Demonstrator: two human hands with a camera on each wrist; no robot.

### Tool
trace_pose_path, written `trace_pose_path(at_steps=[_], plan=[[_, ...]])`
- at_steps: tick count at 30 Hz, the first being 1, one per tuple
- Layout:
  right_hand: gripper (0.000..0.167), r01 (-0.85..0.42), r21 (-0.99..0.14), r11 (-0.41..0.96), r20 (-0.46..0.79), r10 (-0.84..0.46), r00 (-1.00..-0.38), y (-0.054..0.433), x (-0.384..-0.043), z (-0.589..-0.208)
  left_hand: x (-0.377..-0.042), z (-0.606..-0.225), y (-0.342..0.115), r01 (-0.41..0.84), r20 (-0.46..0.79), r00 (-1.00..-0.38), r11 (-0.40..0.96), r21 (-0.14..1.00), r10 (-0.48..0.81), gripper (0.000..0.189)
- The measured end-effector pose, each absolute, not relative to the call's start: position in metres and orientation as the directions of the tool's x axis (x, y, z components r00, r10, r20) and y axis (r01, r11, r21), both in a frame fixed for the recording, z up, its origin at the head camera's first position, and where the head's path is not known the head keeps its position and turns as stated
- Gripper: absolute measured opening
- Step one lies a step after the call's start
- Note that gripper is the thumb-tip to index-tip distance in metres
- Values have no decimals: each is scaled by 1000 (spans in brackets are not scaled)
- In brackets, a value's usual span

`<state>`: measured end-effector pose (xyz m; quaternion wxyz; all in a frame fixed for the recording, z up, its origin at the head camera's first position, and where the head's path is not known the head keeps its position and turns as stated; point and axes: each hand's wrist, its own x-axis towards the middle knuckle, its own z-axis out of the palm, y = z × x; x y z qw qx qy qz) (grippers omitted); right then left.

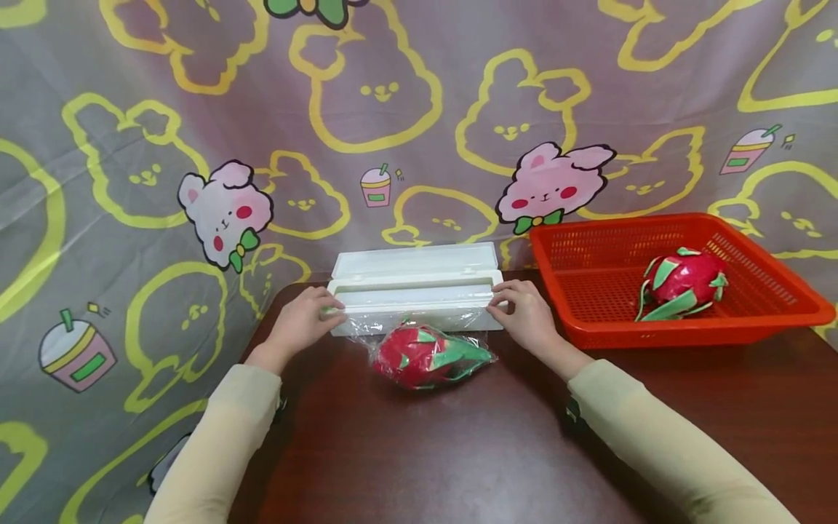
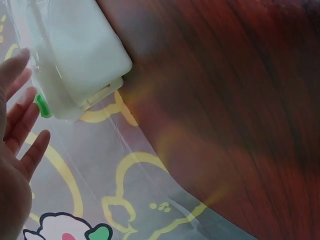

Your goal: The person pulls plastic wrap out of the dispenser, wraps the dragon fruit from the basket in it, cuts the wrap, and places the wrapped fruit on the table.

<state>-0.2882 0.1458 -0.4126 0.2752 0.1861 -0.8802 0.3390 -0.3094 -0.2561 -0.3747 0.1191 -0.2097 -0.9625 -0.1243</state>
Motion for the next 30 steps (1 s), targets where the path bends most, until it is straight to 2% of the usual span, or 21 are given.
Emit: trace_pose_path(at_steps=[4,9,13,18,22,30], plan=[[9,-517,-563,645,581,-135,-802,146,-287,-408,-310,-374,-256,467,295,-865,867,174,406,26],[8,-425,-676,602,455,-113,-883,145,-285,-406,-308,-374,-256,457,286,-871,874,167,401,22],[9,-363,-740,567,379,-95,-920,146,-282,-403,-309,-376,-256,476,296,-856,869,133,424,25],[9,-334,-821,463,322,-108,-941,147,-282,-406,-312,-377,-254,524,328,-814,849,61,479,23],[12,-284,-889,359,252,-134,-958,146,-282,-410,-308,-376,-252,523,327,-818,848,82,473,21],[15,-270,-919,287,235,-153,-960,151,-284,-411,-311,-377,-249,564,368,-777,825,43,512,17]])
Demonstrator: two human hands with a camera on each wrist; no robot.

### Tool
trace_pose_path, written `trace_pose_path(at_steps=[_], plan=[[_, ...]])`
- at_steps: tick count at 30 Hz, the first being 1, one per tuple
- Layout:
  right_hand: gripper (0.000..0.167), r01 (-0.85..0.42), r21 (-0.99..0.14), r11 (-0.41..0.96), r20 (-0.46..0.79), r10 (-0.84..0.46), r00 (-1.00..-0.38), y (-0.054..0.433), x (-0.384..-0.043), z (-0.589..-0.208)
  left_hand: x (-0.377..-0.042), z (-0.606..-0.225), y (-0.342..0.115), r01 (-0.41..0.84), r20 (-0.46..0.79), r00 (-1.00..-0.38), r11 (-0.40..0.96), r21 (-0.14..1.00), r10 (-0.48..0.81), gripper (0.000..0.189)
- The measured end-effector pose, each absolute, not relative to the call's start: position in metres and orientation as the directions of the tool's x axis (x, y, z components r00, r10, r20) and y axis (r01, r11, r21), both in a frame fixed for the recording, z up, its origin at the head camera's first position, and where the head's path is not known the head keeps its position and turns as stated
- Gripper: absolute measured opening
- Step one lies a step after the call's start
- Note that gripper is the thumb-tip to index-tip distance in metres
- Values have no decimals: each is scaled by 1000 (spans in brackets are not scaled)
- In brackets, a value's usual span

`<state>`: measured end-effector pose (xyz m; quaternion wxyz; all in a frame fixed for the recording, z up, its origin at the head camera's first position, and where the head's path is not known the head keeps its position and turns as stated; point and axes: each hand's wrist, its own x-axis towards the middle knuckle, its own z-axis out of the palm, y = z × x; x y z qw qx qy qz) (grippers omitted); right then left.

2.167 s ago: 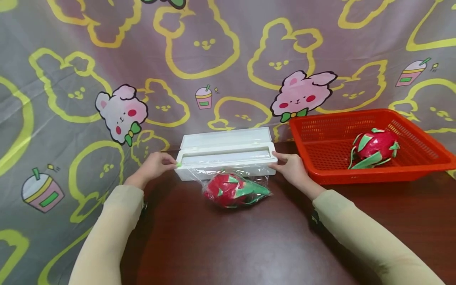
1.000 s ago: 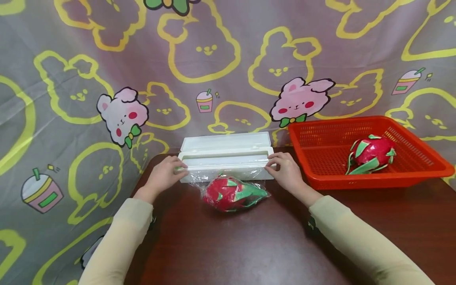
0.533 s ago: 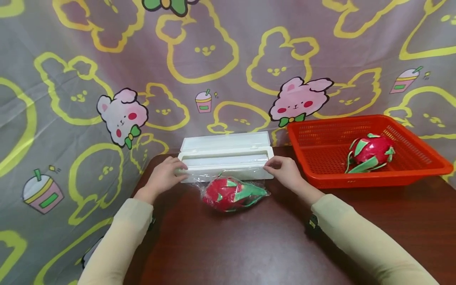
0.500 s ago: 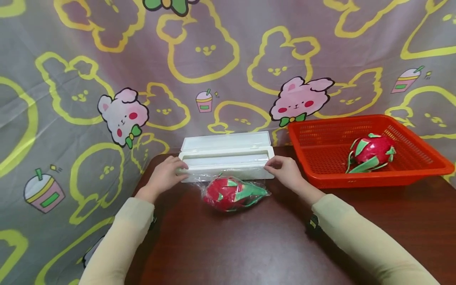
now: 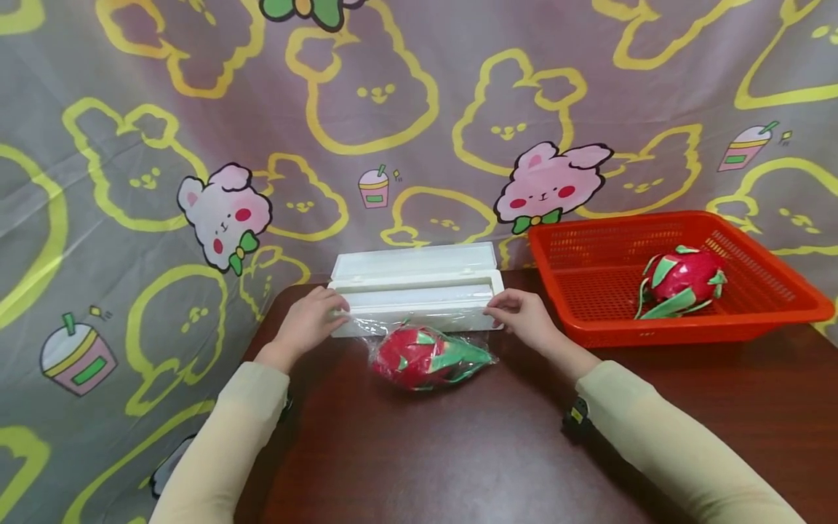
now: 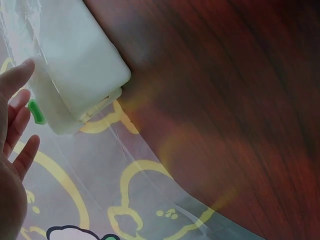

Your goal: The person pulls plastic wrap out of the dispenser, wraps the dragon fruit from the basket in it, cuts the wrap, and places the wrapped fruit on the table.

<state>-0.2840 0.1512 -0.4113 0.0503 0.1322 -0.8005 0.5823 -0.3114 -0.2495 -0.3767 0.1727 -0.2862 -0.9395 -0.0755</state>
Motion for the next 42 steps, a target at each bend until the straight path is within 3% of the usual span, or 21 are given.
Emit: trace_pose_path(at_steps=[9,12,17,23,28,33,38,42], plan=[[16,-254,-915,312,211,-166,-963,152,-282,-408,-311,-373,-245,524,332,-818,846,95,470,13],[18,-245,-914,324,194,-180,-964,154,-281,-407,-309,-369,-241,492,280,-860,838,235,426,13],[18,-227,-921,315,175,-187,-967,154,-278,-406,-299,-359,-235,402,199,-914,723,562,354,12],[23,-120,-974,194,81,-198,-977,151,-268,-406,-284,-356,-223,323,171,-938,583,746,300,12],[26,-24,-998,57,12,-204,-979,145,-259,-405,-269,-355,-208,339,219,-935,526,780,278,18],[28,10,-1000,3,-10,-206,-979,141,-253,-403,-259,-351,-193,353,243,-933,552,755,266,17],[26,-50,-999,20,45,-199,-979,135,-251,-400,-254,-345,-185,378,298,-926,594,710,233,14],[22,-114,-987,115,87,-216,-973,127,-248,-400,-250,-347,-179,423,350,-905,592,686,241,11]])
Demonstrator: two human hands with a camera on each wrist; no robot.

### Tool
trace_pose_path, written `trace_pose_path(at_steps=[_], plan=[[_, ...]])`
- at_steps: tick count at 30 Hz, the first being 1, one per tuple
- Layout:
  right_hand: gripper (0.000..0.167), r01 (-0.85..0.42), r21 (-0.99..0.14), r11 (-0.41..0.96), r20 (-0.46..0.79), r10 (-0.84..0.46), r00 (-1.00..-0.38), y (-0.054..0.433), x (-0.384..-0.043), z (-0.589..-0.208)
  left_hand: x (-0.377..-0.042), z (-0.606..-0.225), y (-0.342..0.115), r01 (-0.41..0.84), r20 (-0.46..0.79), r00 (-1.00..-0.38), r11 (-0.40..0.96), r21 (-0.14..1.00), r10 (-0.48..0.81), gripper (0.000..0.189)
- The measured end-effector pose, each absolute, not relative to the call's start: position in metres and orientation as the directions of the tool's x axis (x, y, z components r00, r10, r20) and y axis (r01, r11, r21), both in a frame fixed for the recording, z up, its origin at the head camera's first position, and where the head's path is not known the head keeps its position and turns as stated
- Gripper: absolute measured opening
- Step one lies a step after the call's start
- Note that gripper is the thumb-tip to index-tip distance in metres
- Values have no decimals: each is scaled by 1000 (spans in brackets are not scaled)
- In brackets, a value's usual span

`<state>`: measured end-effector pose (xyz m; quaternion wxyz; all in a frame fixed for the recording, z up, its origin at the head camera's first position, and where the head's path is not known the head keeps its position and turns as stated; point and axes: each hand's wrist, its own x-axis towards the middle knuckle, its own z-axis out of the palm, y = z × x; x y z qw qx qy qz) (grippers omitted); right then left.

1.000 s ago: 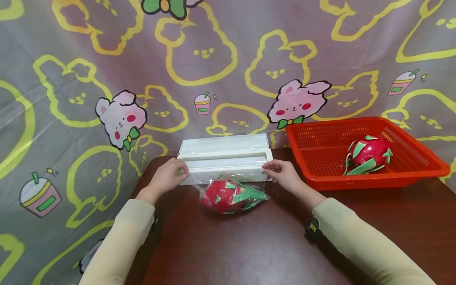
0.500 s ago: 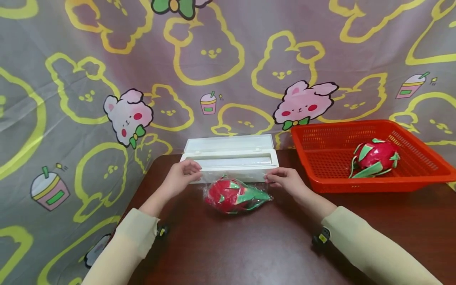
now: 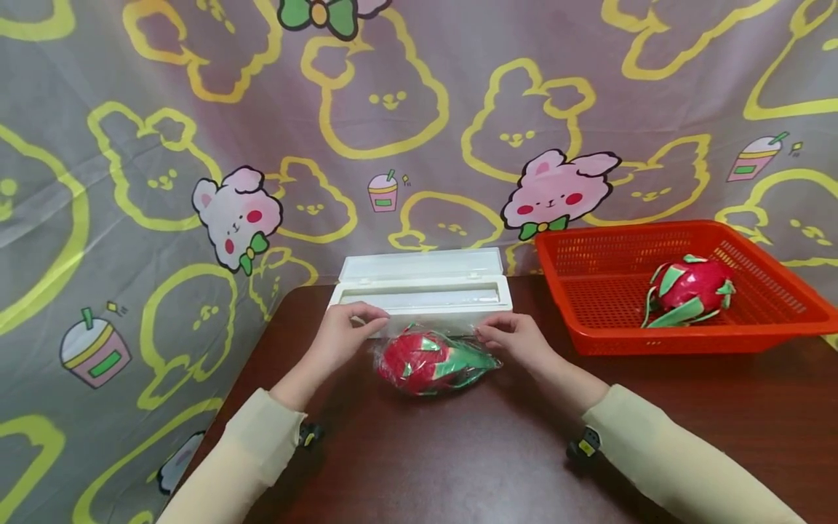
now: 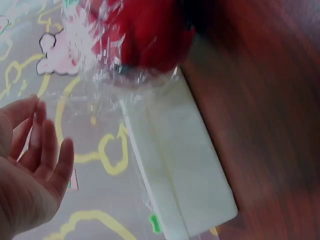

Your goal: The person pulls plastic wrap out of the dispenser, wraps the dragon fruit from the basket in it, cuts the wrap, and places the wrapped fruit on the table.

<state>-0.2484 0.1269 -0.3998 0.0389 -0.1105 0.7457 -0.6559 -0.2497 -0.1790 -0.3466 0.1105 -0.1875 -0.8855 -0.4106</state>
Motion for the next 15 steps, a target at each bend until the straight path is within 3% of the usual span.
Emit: trace_pose_path(at_steps=[6,15], plan=[[15,-252,-933,258,178,-280,-943,115,-243,-404,-236,-355,-166,493,398,-870,544,679,292,13],[15,-400,-872,283,272,-399,-876,99,-233,-403,-222,-374,-157,494,363,-869,539,682,337,13]])
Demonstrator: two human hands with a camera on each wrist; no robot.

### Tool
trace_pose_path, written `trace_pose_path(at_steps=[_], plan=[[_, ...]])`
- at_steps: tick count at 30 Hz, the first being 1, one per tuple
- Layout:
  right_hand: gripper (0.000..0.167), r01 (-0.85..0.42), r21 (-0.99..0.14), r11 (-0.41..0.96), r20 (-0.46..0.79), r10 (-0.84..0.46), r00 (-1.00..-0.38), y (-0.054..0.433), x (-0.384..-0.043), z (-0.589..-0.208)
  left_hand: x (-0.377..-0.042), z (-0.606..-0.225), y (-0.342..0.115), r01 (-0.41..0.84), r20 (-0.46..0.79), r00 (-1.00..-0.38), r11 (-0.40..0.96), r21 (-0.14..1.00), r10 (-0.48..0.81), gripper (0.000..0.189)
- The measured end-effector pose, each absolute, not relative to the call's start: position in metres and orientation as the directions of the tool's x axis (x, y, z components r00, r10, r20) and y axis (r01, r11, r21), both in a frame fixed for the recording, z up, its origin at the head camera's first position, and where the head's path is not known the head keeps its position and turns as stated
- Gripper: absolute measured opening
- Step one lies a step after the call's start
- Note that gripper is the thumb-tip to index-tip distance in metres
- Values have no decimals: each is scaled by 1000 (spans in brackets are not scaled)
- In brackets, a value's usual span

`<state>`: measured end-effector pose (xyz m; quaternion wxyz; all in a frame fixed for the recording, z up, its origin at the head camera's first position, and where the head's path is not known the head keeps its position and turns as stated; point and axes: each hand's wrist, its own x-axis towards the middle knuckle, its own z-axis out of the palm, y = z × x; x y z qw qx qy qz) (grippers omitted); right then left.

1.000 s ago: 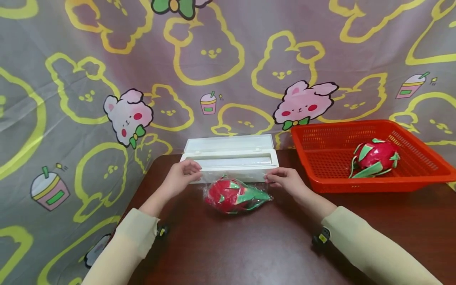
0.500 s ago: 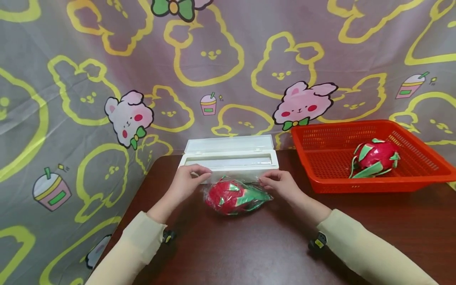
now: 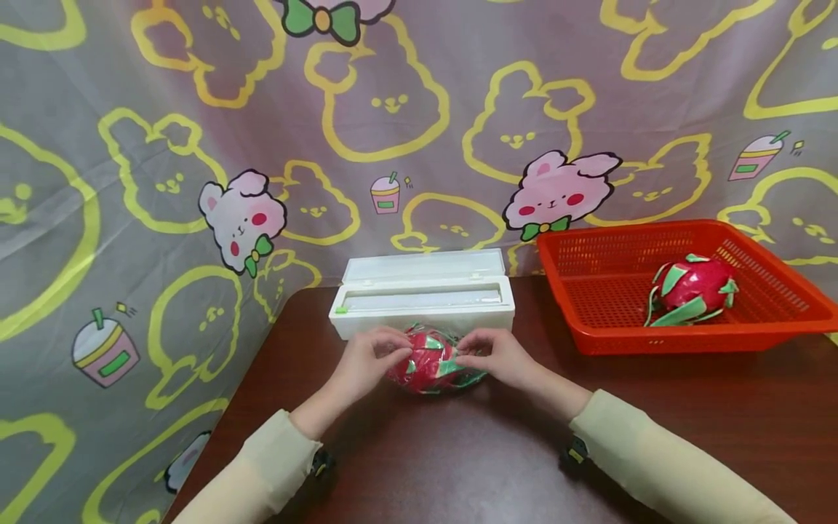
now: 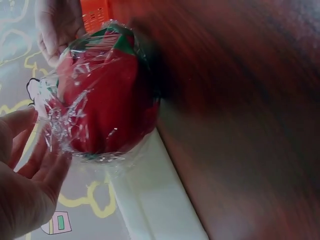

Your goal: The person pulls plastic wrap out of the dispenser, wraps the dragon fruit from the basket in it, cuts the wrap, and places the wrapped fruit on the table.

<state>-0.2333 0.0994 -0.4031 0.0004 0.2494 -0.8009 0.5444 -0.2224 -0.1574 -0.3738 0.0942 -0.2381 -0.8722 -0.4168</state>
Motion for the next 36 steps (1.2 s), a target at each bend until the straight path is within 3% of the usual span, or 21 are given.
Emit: trace_pose_path(at_steps=[11,16,18,21,24,27,31,36], plan=[[5,-486,-803,344,334,-416,-846,97,-241,-413,-219,-376,-165,523,347,-845,501,689,406,21],[6,-487,-793,366,350,-381,-856,100,-246,-403,-232,-371,-176,499,394,-867,532,684,306,21],[6,-485,-780,395,363,-346,-865,100,-251,-396,-242,-369,-180,430,342,-903,547,719,261,27],[6,-459,-752,473,330,-332,-883,93,-263,-388,-255,-369,-182,283,160,-953,574,768,256,48],[12,-416,-703,577,240,-358,-902,78,-273,-383,-257,-374,-180,200,-7,-948,617,761,317,77],[20,-375,-627,683,150,-367,-918,64,-280,-380,-253,-380,-173,185,-85,-931,660,728,354,98],[21,-370,-537,758,134,-357,-925,52,-287,-374,-249,-383,-165,174,-93,-929,643,746,358,101],[10,-401,-530,747,165,-373,-913,48,-292,-366,-249,-378,-160,185,-76,-928,629,755,364,96]])
